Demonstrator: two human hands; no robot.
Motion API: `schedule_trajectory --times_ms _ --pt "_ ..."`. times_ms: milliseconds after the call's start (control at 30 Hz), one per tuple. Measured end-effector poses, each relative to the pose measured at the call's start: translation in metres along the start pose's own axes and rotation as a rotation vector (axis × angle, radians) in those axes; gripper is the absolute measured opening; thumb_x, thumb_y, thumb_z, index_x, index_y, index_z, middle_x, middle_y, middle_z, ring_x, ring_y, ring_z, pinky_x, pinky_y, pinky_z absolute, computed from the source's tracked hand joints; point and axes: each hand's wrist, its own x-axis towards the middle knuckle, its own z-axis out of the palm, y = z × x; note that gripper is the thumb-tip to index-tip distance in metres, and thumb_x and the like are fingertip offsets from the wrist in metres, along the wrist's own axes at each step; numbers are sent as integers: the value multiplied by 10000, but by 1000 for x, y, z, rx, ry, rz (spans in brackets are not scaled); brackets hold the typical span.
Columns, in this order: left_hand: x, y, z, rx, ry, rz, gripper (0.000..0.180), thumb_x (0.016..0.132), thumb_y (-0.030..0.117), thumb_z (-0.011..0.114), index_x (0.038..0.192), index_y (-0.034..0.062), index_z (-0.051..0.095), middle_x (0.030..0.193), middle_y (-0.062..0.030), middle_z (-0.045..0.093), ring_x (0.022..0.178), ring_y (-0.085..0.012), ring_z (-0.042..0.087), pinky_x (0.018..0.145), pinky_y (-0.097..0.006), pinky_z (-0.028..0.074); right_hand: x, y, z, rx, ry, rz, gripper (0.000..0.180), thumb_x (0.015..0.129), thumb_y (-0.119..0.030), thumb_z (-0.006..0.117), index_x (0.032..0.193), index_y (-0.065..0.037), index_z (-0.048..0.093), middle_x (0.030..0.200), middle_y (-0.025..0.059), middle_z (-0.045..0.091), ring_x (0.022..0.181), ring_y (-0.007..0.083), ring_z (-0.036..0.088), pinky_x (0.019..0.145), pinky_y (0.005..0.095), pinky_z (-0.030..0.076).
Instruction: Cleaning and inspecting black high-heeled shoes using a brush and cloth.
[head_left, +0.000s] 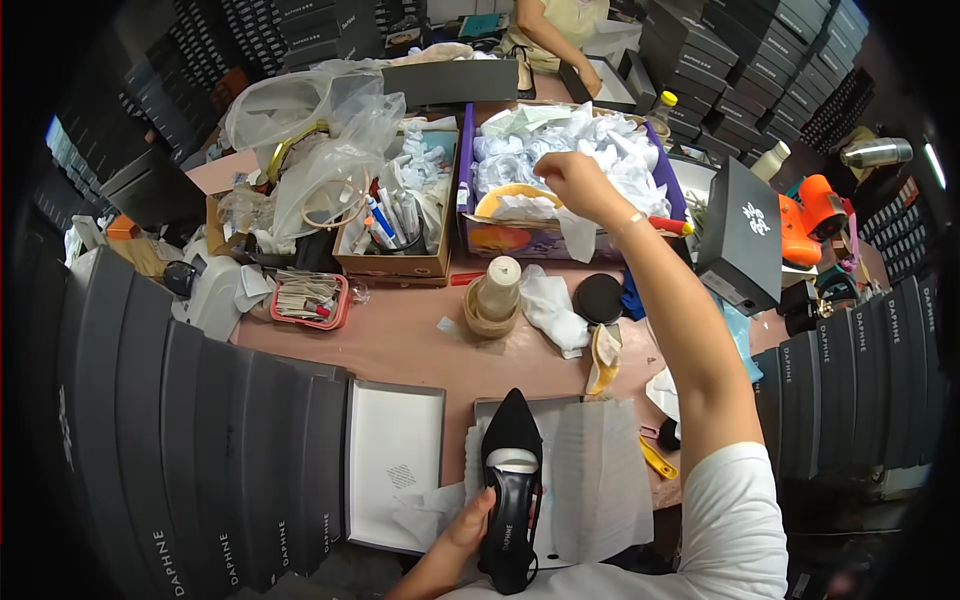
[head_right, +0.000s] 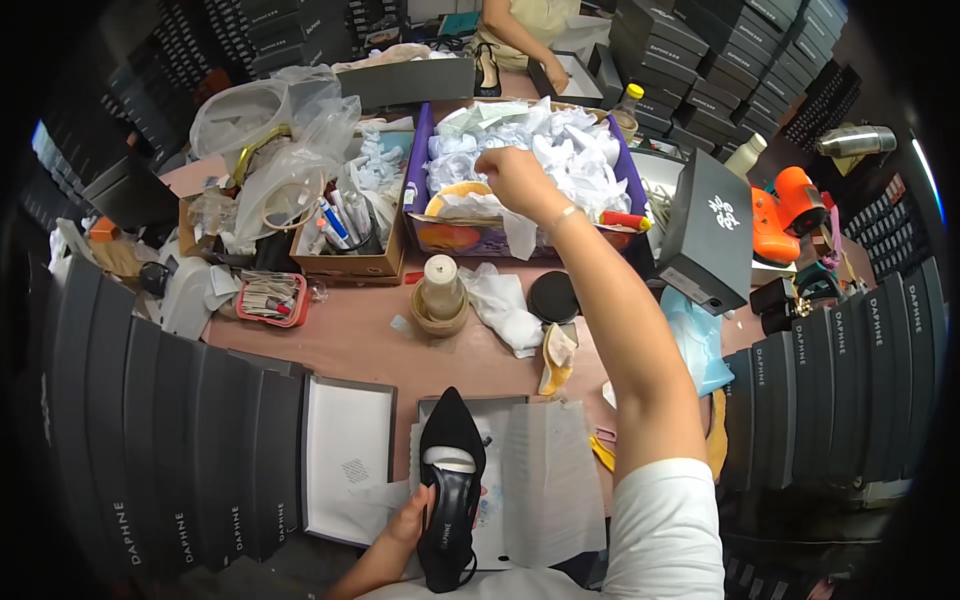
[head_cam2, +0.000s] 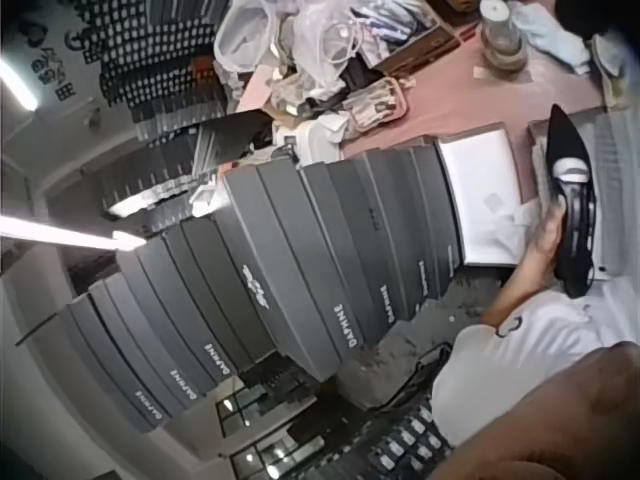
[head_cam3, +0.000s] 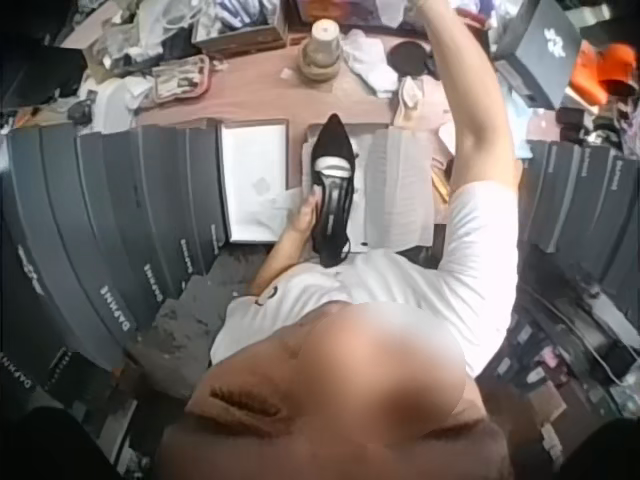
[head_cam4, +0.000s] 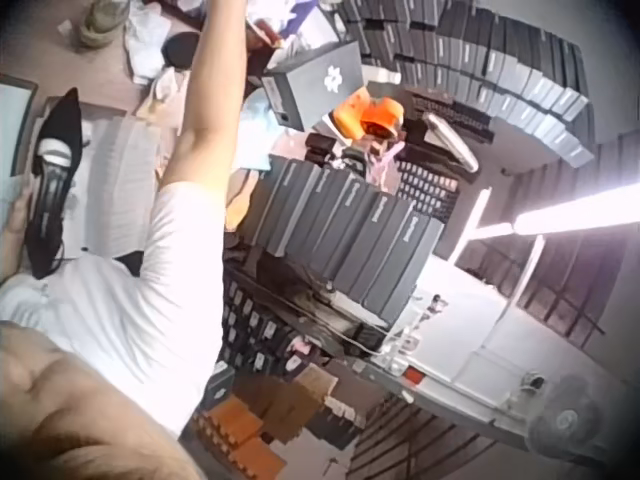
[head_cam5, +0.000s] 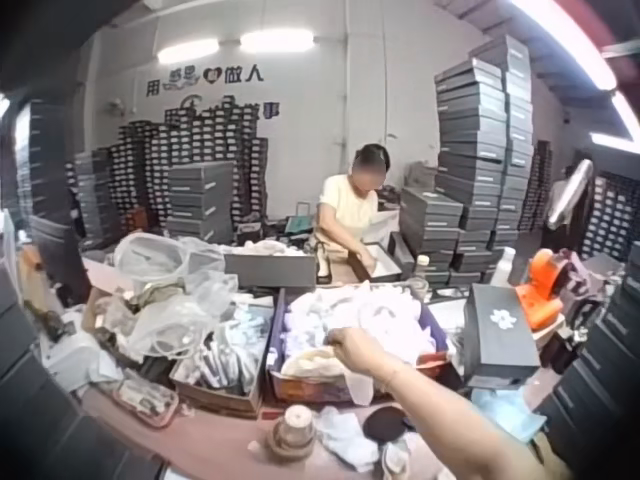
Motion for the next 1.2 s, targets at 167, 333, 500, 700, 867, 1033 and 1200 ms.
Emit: schedule_trajectory --times_ms 167,333,500,700,867,1033,1200 --pt "1 1 -1 -79 17 -12 833 868 611 583 1380 -20 401 1062 -73 615 936 -156 630 826 -311 539 20 66 78 -466 -407 20 243 769 -82 599 983 -47 709 966 203 693 900 364 670 823 434 527" --pt "1 -1 -7 -21 34 0 918 852 682 530 1369 -61 376 1198 -152 555 966 -216 615 790 -317 537 7 49 41 215 46 239 245 806 -137 662 1017 -20 705 926 195 702 865 323 687 788 374 532" --pt "9 7 2 -2 1 24 899 852 662 553 1368 -55 386 1119 -132 596 934 -207 628 789 -328 541 -16 51 15 91 212 112 209 826 -149 665 975 -11 716 917 184 708 842 304 688 768 349 531" --pt "4 8 10 -47 58 80 876 836 633 610 1367 -35 412 1069 -102 626 924 -180 647 798 -326 559 -59 -23 4 -564 -154 -91 568 767 -258 741 1296 -175 553 1255 159 568 1115 343 577 943 530 426" --pt "6 7 7 -43 19 41 891 824 644 614 1345 -55 431 1055 -125 635 932 -200 653 800 -333 559 -75 42 -3 -426 -114 10 186 849 -101 584 1012 -82 673 909 149 654 890 351 636 806 473 491" --pt "5 5 4 -22 -26 52 901 829 668 584 1345 -55 429 1039 -126 634 896 -202 653 790 -329 558 -80 34 -29 47 464 142 209 884 -109 561 1029 2 663 945 179 679 846 289 665 782 350 504" --pt "3 9 16 149 -42 154 1023 808 786 467 1328 -93 408 1013 -171 631 878 -226 648 789 -342 549 -83 21 -82 -50 616 121 215 872 -112 576 1032 0 666 888 178 687 810 278 677 752 347 508"
